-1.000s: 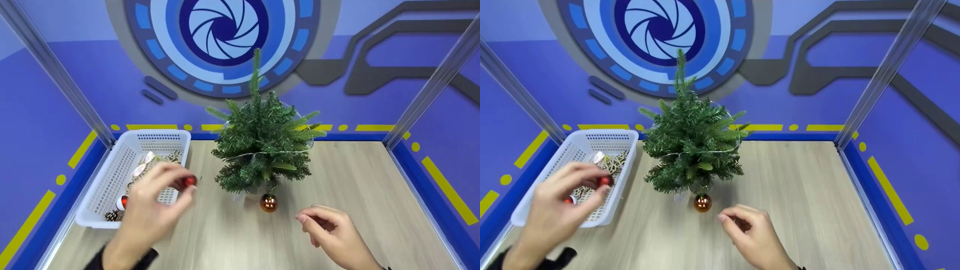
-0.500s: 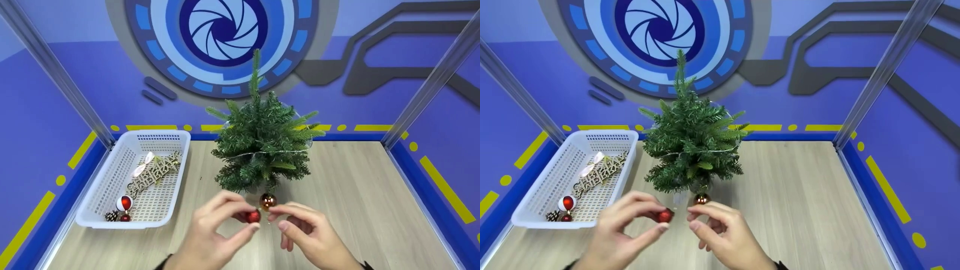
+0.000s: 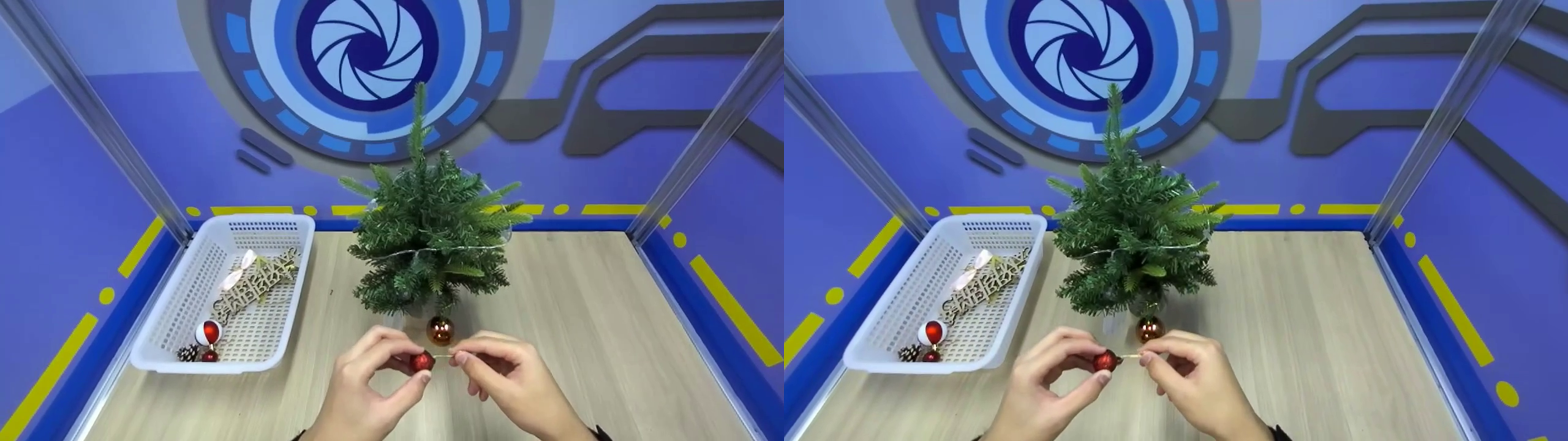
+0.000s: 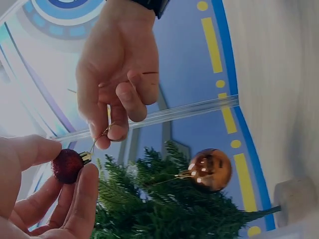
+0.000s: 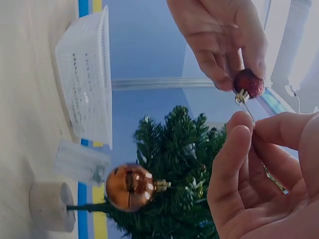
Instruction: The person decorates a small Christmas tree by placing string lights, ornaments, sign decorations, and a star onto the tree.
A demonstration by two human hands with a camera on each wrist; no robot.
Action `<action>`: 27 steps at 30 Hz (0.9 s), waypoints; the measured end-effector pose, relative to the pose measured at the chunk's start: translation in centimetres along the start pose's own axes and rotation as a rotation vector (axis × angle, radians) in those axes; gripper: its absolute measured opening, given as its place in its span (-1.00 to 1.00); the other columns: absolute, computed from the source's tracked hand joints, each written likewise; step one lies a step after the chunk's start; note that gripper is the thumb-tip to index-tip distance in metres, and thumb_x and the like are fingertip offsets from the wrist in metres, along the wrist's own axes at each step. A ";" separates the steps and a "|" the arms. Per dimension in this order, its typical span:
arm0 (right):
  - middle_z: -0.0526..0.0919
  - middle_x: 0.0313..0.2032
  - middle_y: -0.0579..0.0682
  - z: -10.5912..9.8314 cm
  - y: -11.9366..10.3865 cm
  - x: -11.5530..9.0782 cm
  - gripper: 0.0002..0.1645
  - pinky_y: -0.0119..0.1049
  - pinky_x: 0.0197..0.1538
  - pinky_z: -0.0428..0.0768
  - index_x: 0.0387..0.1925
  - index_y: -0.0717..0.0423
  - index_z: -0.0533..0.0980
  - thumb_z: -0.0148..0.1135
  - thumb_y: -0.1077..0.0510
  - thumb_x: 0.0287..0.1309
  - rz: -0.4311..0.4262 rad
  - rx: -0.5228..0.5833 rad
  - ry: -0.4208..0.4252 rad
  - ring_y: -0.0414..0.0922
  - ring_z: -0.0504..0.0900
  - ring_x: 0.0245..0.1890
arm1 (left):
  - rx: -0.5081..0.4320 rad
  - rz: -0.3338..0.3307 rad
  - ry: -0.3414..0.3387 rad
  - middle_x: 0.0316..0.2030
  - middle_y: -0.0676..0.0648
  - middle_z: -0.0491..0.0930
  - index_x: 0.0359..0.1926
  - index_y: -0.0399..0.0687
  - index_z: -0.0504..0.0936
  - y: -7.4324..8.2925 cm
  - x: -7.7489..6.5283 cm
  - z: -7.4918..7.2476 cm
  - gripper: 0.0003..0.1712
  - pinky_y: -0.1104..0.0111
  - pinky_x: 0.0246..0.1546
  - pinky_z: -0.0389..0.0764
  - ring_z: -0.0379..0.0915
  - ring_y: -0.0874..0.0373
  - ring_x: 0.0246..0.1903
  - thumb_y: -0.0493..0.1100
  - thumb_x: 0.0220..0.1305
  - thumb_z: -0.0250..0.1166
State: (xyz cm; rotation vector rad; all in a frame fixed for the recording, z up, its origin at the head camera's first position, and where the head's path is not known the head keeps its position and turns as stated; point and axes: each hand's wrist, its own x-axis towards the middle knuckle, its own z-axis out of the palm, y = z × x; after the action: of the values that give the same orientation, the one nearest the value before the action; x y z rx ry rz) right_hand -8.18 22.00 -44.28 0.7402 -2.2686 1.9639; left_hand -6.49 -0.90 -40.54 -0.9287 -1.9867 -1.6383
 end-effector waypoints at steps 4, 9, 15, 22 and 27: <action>0.67 -0.34 0.00 0.1 0.3 0.0 -0.82 -0.27 -0.61 0.59 -0.16 0.05 0.67 0.22 0.31 0.30 -0.038 -0.082 0.053 -0.14 0.59 -0.61 | -0.005 -0.106 -0.018 -0.19 -0.03 0.59 -0.14 -0.08 0.64 -1.5 -1.1 0.4 -0.72 0.34 -0.26 0.74 0.66 0.23 -0.33 -0.37 0.12 0.43; 0.61 -0.42 -0.07 0.3 0.5 0.0 -0.81 -0.34 -0.64 0.54 -0.23 0.01 0.64 0.26 0.35 0.24 -0.096 -0.141 0.073 -0.22 0.54 -0.64 | 0.032 -0.180 -0.084 -0.14 0.10 0.58 -0.06 0.09 0.61 -3.5 -2.2 1.0 -0.73 0.41 -0.19 0.72 0.64 0.30 -0.27 -0.24 0.22 0.40; 0.56 -0.47 -0.06 0.3 0.1 0.0 -0.86 -0.34 -0.66 0.52 -0.28 -0.01 0.60 0.27 0.31 0.25 -0.058 -0.133 0.023 -0.24 0.50 -0.66 | 0.140 -0.054 -0.161 -0.11 0.16 0.55 -0.01 0.13 0.60 -4.4 -2.8 1.5 -0.63 0.49 -0.21 0.68 0.56 0.35 -0.20 -0.25 0.17 0.41; 0.62 -0.39 -0.12 0.1 -0.9 0.2 -0.89 -0.41 -0.54 0.57 -0.29 -0.10 0.60 0.25 0.21 0.30 0.016 -0.233 -0.064 -0.34 0.53 -0.53 | 0.327 -0.028 -0.228 -0.05 0.27 0.52 0.05 0.28 0.58 -4.2 -2.6 1.7 -0.67 0.54 -0.10 0.56 0.48 0.36 -0.08 -0.01 0.27 0.37; 0.62 -0.40 -0.26 -0.2 -1.9 0.7 -0.90 -0.48 -0.50 0.53 -0.28 -0.24 0.63 0.26 0.09 0.32 -0.037 -0.395 -0.098 -0.38 0.49 -0.50 | 0.377 -0.021 -0.184 -0.07 0.28 0.60 -0.01 0.26 0.64 -3.6 -1.7 1.7 -0.77 0.61 -0.20 0.54 0.49 0.36 -0.13 -0.01 0.33 0.32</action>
State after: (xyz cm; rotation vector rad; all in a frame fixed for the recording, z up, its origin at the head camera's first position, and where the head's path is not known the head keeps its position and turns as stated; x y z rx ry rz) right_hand -8.13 21.82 -42.21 0.8342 -2.5613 1.4213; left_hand -7.68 0.05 -44.60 -0.9387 -2.3268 -1.1606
